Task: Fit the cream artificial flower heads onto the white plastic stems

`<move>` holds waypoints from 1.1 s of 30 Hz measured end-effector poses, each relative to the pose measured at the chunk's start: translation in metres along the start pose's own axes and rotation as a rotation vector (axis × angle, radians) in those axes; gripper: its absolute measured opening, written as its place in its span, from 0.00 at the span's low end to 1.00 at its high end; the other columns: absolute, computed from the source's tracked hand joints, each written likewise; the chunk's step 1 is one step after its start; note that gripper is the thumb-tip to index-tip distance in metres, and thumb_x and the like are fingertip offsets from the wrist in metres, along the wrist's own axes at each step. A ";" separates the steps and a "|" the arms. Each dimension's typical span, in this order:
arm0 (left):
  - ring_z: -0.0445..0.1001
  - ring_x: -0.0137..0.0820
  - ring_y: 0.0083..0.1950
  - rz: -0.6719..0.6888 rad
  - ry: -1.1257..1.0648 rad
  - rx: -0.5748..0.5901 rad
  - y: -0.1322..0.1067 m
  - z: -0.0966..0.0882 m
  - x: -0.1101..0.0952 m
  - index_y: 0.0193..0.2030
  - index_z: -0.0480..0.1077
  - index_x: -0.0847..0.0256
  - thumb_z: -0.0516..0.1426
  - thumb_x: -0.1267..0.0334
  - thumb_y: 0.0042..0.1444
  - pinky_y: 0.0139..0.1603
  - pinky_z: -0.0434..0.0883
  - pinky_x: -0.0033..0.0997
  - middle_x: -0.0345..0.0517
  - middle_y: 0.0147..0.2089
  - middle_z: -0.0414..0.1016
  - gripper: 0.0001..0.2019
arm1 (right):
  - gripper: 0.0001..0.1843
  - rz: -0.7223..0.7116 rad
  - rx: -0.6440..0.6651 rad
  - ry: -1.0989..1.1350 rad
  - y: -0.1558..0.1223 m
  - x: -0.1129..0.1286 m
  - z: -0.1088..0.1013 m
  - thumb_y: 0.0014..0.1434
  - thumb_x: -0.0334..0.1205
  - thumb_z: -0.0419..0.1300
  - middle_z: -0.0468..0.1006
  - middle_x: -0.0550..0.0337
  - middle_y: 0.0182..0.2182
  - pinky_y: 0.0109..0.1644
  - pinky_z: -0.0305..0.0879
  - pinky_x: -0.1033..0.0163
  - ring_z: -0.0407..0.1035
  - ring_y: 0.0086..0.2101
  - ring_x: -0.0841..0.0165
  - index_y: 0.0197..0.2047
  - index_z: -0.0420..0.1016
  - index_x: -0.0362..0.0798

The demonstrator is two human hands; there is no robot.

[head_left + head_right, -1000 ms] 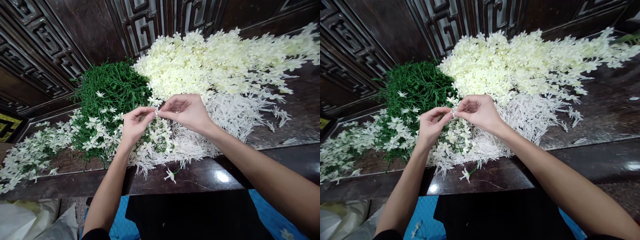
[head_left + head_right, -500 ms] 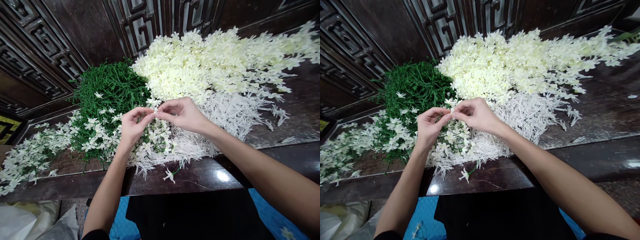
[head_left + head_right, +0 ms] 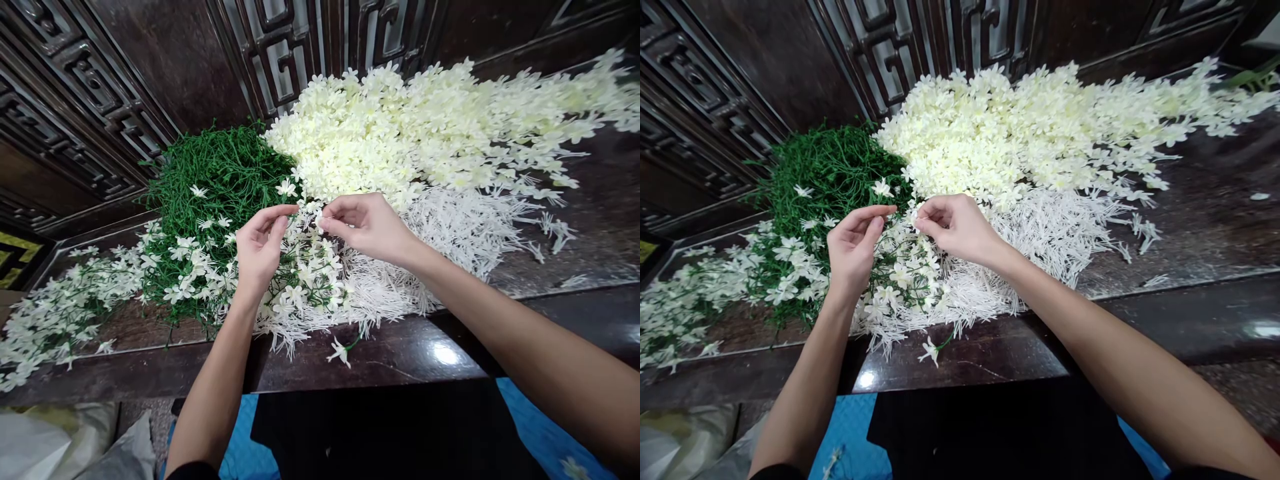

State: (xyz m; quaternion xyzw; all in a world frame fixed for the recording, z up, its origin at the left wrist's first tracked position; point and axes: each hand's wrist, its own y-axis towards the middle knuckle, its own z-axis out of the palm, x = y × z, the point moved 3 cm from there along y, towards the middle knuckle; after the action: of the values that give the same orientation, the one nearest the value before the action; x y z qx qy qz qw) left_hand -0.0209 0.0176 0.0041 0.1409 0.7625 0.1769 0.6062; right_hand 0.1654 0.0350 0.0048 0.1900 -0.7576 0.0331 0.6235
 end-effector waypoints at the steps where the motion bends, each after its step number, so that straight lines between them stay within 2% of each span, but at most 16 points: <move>1: 0.80 0.32 0.47 0.001 -0.025 -0.006 0.000 0.001 0.001 0.44 0.78 0.59 0.61 0.64 0.61 0.50 0.78 0.34 0.47 0.46 0.83 0.06 | 0.08 0.003 -0.002 0.009 0.000 -0.001 0.000 0.56 0.42 0.68 0.81 0.55 0.32 0.41 0.74 0.51 0.74 0.32 0.65 0.32 0.78 0.47; 4: 0.80 0.30 0.44 -0.011 -0.080 -0.018 -0.001 0.002 0.003 0.45 0.77 0.59 0.62 0.63 0.60 0.45 0.80 0.32 0.47 0.44 0.82 0.07 | 0.08 0.017 0.000 0.056 0.000 -0.003 0.000 0.55 0.42 0.69 0.81 0.55 0.34 0.44 0.74 0.50 0.76 0.34 0.64 0.33 0.78 0.47; 6: 0.80 0.29 0.42 -0.023 -0.116 -0.009 -0.001 0.003 0.004 0.45 0.76 0.59 0.62 0.64 0.60 0.45 0.80 0.31 0.46 0.43 0.82 0.07 | 0.08 0.025 0.004 0.096 0.000 -0.003 0.000 0.54 0.41 0.70 0.81 0.55 0.35 0.47 0.75 0.50 0.77 0.36 0.63 0.33 0.78 0.47; 9: 0.80 0.27 0.38 -0.052 -0.149 0.008 -0.002 0.003 0.005 0.44 0.76 0.58 0.62 0.64 0.60 0.45 0.81 0.31 0.46 0.43 0.82 0.06 | 0.09 0.064 -0.005 0.152 0.001 -0.002 -0.001 0.53 0.41 0.71 0.81 0.51 0.44 0.50 0.76 0.49 0.78 0.40 0.62 0.31 0.78 0.47; 12: 0.79 0.27 0.38 -0.064 -0.163 0.006 -0.001 0.003 0.006 0.44 0.76 0.57 0.62 0.63 0.60 0.45 0.81 0.33 0.46 0.43 0.81 0.06 | 0.10 0.106 -0.003 0.188 0.002 -0.004 -0.002 0.51 0.42 0.72 0.78 0.49 0.51 0.48 0.77 0.50 0.78 0.40 0.62 0.30 0.78 0.46; 16: 0.79 0.27 0.37 -0.034 -0.191 -0.020 -0.001 0.002 0.005 0.43 0.77 0.58 0.62 0.64 0.59 0.44 0.81 0.32 0.45 0.41 0.81 0.06 | 0.11 0.117 0.027 0.125 0.002 -0.006 -0.001 0.51 0.44 0.72 0.82 0.52 0.39 0.43 0.78 0.50 0.78 0.35 0.63 0.34 0.80 0.47; 19: 0.78 0.26 0.35 0.011 -0.176 -0.046 0.000 0.002 0.001 0.41 0.77 0.58 0.62 0.65 0.60 0.38 0.79 0.28 0.44 0.40 0.81 0.04 | 0.10 0.113 0.028 0.140 0.000 -0.002 -0.001 0.52 0.43 0.72 0.83 0.55 0.33 0.44 0.77 0.52 0.78 0.34 0.64 0.33 0.79 0.47; 22: 0.76 0.25 0.35 0.029 -0.064 -0.017 0.000 0.004 -0.004 0.40 0.79 0.58 0.64 0.66 0.57 0.39 0.77 0.28 0.44 0.40 0.81 0.04 | 0.09 0.102 0.032 0.183 -0.001 0.002 -0.001 0.53 0.42 0.72 0.83 0.56 0.32 0.47 0.77 0.52 0.79 0.35 0.64 0.32 0.78 0.47; 24: 0.77 0.27 0.39 0.013 -0.017 0.054 -0.001 0.008 -0.005 0.39 0.80 0.59 0.66 0.66 0.54 0.42 0.77 0.29 0.45 0.40 0.81 0.06 | 0.10 0.084 0.038 0.184 -0.002 0.003 -0.001 0.53 0.43 0.72 0.82 0.57 0.32 0.46 0.77 0.52 0.79 0.35 0.64 0.32 0.78 0.48; 27: 0.78 0.30 0.42 -0.030 -0.058 0.146 -0.001 0.014 -0.004 0.37 0.80 0.60 0.70 0.63 0.48 0.44 0.78 0.31 0.47 0.41 0.80 0.09 | 0.10 0.041 0.042 0.176 -0.001 0.002 0.000 0.52 0.44 0.72 0.82 0.57 0.32 0.45 0.75 0.53 0.77 0.34 0.65 0.33 0.79 0.48; 33: 0.79 0.30 0.40 -0.093 -0.118 0.147 -0.002 0.014 0.003 0.39 0.78 0.60 0.72 0.64 0.42 0.48 0.80 0.35 0.45 0.40 0.80 0.16 | 0.10 0.030 0.074 0.213 -0.001 0.003 0.000 0.52 0.45 0.72 0.80 0.59 0.31 0.43 0.74 0.53 0.75 0.32 0.67 0.32 0.79 0.48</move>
State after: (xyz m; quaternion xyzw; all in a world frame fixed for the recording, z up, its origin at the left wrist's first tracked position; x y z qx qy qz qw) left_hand -0.0078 0.0180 -0.0020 0.1597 0.7422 0.0837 0.6455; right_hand 0.1650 0.0331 0.0070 0.1970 -0.6879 0.0902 0.6927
